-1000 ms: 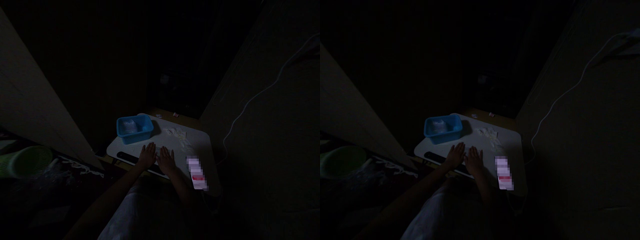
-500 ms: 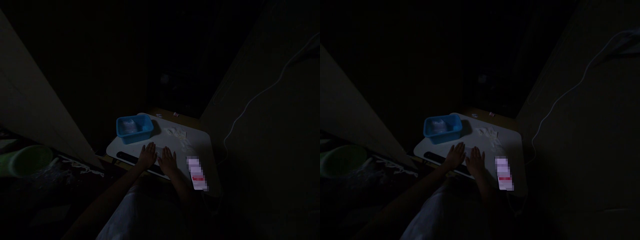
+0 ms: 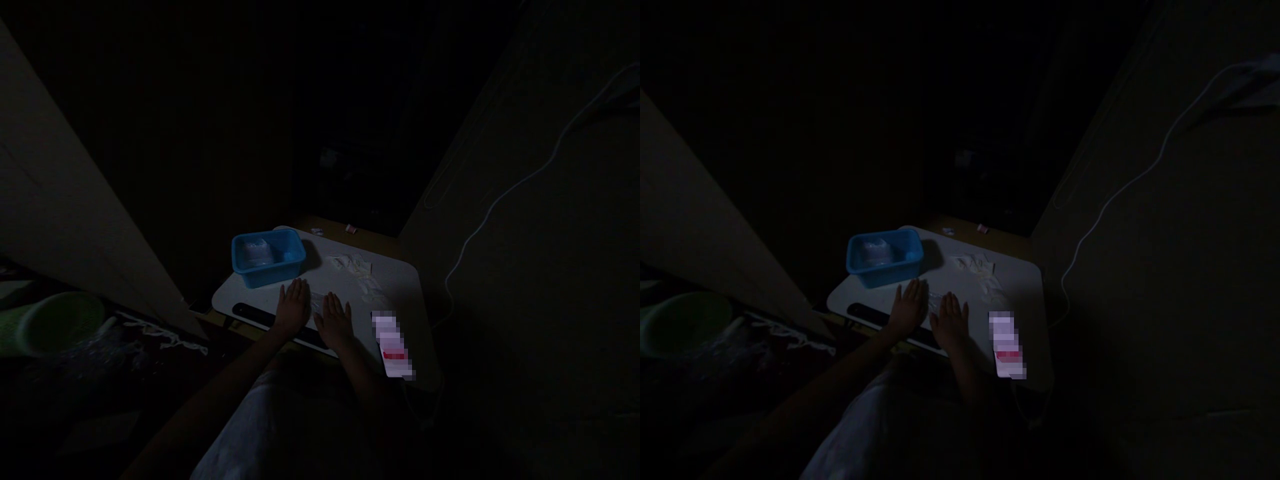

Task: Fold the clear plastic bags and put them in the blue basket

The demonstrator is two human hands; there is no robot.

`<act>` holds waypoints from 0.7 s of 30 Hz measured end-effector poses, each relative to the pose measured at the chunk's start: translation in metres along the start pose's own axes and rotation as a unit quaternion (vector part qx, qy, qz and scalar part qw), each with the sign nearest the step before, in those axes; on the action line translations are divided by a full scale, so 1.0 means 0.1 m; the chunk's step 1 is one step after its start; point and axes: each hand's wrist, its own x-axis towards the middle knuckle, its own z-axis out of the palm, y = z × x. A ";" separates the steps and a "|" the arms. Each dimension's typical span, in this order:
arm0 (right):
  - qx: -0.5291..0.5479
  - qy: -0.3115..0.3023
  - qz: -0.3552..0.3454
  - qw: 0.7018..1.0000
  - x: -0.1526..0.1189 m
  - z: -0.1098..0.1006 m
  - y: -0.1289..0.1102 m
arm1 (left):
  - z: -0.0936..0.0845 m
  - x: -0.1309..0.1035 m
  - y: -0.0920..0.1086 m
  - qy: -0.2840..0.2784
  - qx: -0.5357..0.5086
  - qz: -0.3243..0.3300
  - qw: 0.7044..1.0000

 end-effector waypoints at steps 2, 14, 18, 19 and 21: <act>0.000 -0.010 0.000 1.000 0.01 -0.02 0.00 | -0.02 0.04 0.03 -0.004 -0.014 0.083 0.996; 0.007 0.004 -0.007 1.000 0.00 -0.01 0.00 | 0.14 0.11 0.09 -0.066 -0.137 0.157 0.976; 0.002 0.010 -0.010 1.000 -0.02 -0.02 0.00 | 0.15 0.08 0.03 -0.067 -0.097 0.150 0.982; 0.002 0.008 -0.009 1.000 -0.02 -0.02 0.00 | 0.14 0.07 0.02 -0.069 -0.086 0.143 0.984; 0.001 0.004 -0.006 1.000 -0.02 -0.02 0.00 | 0.12 0.05 0.01 -0.069 -0.069 0.122 0.988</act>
